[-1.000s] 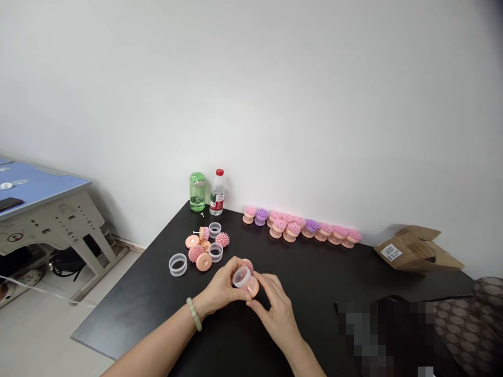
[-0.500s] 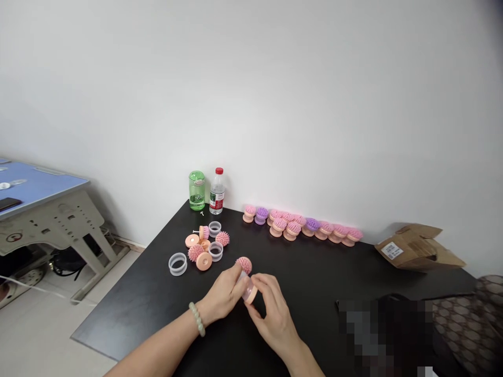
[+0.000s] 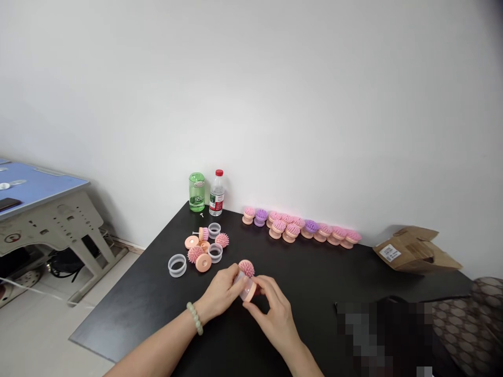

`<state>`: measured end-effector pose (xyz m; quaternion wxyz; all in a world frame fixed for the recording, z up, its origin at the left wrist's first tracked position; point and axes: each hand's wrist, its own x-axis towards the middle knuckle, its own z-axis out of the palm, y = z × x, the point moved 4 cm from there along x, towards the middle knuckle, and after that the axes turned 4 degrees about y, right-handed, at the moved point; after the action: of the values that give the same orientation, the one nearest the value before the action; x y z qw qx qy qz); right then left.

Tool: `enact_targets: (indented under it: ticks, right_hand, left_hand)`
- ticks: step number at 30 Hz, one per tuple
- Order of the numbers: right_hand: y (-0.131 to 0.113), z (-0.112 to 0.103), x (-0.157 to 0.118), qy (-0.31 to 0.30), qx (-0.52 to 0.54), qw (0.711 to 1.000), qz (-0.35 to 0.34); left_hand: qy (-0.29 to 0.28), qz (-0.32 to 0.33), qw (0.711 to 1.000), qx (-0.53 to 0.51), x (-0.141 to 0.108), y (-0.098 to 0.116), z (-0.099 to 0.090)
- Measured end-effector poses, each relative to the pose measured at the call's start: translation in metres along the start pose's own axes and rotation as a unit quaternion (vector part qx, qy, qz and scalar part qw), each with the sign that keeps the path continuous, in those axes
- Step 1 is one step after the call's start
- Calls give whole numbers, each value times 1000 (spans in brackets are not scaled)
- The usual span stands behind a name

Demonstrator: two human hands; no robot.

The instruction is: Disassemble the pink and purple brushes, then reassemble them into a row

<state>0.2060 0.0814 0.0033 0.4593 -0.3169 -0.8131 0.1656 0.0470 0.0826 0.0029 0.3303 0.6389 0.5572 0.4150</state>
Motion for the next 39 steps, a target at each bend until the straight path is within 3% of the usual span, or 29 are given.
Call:
enact_targets:
  ticks: [4,6,8,11,13,16,20,26,29,33,36,39]
  right_hand:
    - [-19,-7,-3,40,-85,984,-154]
    - [-20,-10,-4,67,-94,977,-180]
    - [-8,-13,-3,83,-79,987,-115]
    - [25,-12,-1,65,-44,995,53]
    - [46,-7,-2,30,-19,992,117]
    - [67,0,-5,-6,-9,989,150]
    - [74,16,-6,-32,-28,987,154]
    - [77,53,9,-42,-22,993,111]
    - [78,74,23,-40,-17,996,81]
    - [73,93,41,-44,-16,997,65]
    - [69,88,50,-40,-19,998,42]
    - [78,56,60,37,-66,997,15]
  left_hand:
    - [-24,-123,988,-95,0,-13,5]
    - [-5,-156,982,-108,1,-16,-2]
    - [26,-118,991,-61,2,-11,-16]
    - [40,10,994,104,2,8,-38]
    - [34,77,971,226,0,17,-47]
    - [4,113,930,349,-3,14,-49]
    - [-22,103,903,415,-2,-1,-47]
    - [39,142,899,413,-1,3,-45]
    - [33,182,887,423,0,4,-38]
    - [50,172,880,439,4,-5,-35]
    - [87,143,872,461,6,-11,-41]
    - [116,127,870,462,6,-10,-47]
